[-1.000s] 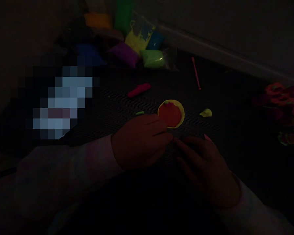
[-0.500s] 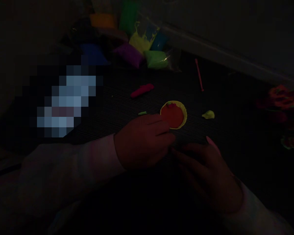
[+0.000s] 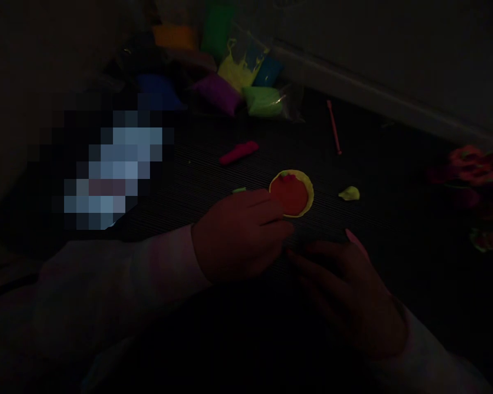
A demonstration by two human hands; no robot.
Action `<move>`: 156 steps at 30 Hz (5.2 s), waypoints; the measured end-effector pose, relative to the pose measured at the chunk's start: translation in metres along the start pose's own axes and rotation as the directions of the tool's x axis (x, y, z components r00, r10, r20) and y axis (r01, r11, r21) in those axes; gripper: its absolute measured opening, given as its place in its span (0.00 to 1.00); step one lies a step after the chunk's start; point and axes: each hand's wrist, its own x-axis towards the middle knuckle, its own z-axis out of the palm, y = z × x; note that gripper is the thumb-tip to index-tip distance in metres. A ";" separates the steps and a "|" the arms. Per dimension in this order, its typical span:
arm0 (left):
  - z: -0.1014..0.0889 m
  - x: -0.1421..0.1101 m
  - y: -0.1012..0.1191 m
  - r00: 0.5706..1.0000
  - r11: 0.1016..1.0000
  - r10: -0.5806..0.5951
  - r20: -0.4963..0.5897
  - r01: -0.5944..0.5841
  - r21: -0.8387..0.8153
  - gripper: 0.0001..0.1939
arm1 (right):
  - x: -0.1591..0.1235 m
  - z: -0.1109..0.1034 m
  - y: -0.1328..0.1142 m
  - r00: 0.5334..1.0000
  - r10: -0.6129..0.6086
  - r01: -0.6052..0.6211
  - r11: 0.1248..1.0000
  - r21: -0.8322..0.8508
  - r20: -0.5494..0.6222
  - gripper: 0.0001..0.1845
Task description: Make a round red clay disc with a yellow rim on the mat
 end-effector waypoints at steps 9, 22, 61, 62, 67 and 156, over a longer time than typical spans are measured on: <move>-0.004 0.002 -0.005 0.985 0.990 -0.135 -0.111 0.130 -0.050 0.10 | -0.003 -0.004 0.005 0.985 0.170 -0.163 0.975 0.153 -0.039 0.16; -0.022 0.004 -0.036 0.847 0.878 -0.478 -0.235 0.472 -0.085 0.10 | 0.028 0.003 -0.018 0.979 0.205 -0.203 0.967 0.153 0.001 0.10; 0.006 -0.041 0.064 0.934 0.945 -0.325 -0.151 0.313 -0.100 0.14 | -0.019 -0.005 0.019 0.798 0.526 -0.575 0.810 -0.112 -0.293 0.11; 0.012 -0.044 0.069 0.938 0.948 -0.318 -0.142 0.309 -0.079 0.14 | -0.018 -0.005 0.020 0.793 0.537 -0.585 0.803 -0.115 -0.288 0.11; 0.028 -0.052 0.071 0.946 0.956 -0.288 -0.149 0.293 0.016 0.12 | -0.024 0.005 -0.006 0.764 0.586 -0.619 0.784 -0.048 -0.270 0.10; -0.020 -0.010 -0.018 0.734 0.791 -0.545 -0.406 0.611 0.044 0.10 | -0.029 0.028 -0.048 0.906 0.283 -0.319 0.945 -0.068 -0.314 0.11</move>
